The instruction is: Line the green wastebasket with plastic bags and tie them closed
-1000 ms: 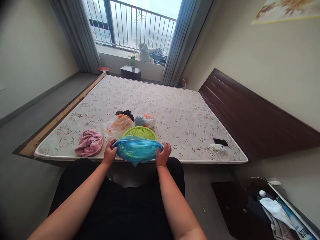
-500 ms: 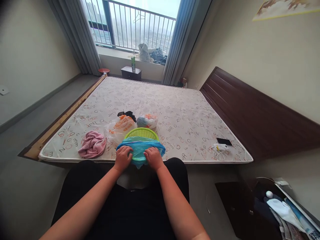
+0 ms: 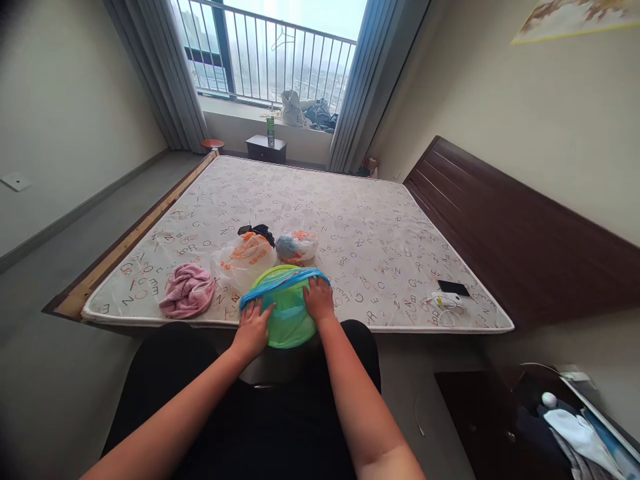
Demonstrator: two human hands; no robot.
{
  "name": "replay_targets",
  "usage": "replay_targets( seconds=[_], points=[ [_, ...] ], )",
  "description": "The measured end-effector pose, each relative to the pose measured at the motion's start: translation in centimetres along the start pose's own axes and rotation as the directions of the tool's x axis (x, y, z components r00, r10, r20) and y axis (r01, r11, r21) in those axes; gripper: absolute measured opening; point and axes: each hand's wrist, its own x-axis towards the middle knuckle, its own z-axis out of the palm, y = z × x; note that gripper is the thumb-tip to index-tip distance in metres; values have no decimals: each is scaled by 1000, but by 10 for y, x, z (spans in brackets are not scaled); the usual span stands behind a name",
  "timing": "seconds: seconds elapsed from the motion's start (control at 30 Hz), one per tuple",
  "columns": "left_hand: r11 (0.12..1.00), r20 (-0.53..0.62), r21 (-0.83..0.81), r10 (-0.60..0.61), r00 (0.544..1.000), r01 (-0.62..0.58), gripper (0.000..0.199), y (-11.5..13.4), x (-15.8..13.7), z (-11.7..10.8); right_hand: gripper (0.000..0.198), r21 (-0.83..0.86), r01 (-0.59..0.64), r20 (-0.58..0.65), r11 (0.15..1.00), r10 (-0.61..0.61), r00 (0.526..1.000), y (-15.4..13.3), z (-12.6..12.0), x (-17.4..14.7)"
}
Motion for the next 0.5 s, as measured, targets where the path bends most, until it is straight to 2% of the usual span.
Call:
replay_targets(
  seconds=[0.17,0.37,0.5],
  points=[
    [995,8,13,-97,995,97,67,8,-7,-8,36,2,-33,53,999,32,998,-4,-1,12],
    [996,-173,51,-64,983,74,43,1,15,-26,34,3,4,103,1000,-4,995,-15,-3,8],
    [991,-217,53,-109,970,123,46,-12,36,-27,37,16,41,141,999,-43,989,-23,1,-2]
  ],
)
